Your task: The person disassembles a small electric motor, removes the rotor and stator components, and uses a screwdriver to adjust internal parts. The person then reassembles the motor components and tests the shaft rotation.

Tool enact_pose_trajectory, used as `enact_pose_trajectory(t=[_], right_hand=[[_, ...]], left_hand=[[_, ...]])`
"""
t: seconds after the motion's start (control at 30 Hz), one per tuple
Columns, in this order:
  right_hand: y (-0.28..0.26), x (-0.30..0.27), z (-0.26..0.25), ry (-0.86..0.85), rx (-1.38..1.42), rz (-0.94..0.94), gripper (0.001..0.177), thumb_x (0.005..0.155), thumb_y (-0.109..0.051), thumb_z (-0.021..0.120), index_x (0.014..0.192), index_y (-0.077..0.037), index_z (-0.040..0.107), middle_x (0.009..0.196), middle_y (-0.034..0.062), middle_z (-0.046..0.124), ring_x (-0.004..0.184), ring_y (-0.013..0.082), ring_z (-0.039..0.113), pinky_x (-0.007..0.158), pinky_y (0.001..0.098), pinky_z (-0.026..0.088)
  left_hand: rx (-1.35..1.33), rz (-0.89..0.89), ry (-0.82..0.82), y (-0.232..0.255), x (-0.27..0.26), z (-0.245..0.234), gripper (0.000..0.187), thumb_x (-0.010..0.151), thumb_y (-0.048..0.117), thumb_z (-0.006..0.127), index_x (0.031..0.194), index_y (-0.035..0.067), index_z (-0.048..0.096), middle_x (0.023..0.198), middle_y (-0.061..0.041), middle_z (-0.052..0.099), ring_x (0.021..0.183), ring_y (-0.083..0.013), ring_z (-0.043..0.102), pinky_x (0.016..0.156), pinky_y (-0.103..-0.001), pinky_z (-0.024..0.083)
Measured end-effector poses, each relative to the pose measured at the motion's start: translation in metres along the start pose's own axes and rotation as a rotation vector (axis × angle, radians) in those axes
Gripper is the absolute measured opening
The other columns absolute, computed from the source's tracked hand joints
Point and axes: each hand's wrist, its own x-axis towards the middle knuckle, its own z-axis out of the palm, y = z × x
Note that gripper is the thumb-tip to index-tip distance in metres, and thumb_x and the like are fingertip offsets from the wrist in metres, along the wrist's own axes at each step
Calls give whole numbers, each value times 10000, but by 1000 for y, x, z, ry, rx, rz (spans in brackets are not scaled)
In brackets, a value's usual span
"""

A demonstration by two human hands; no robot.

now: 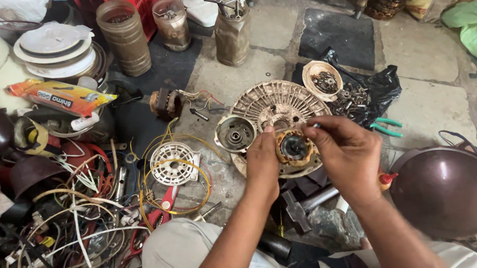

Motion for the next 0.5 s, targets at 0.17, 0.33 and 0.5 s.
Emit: enact_pose_trajectory(t=[0.17,0.33,0.5], right_hand=[[4,2,6,142,-121,139,193,930,-40,813,978,68,660,916,189,725,772,178,651,705,312,536],[-21,11,-12,-160,121,63,301,917,-28,656,1213,-57,608,1153,43,699,1095,87,685,961,256,568],[-18,15,-27,-361,-40,-25,210,995,23,601,1182,6,693,1113,76,769,1091,128,722,980,301,575]], left_hand=[[-24,123,35,5,-6,13,393,1089,280,445,1086,-31,687,975,-86,730,849,-146,671,781,-292,552],[25,118,-3,12,-3,12,408,1104,289,446,1056,-36,687,951,-89,713,826,-136,649,754,-288,536],[19,61,-47,13,1,18,415,1091,308,453,1083,-28,697,969,-91,723,846,-139,655,773,-296,533]])
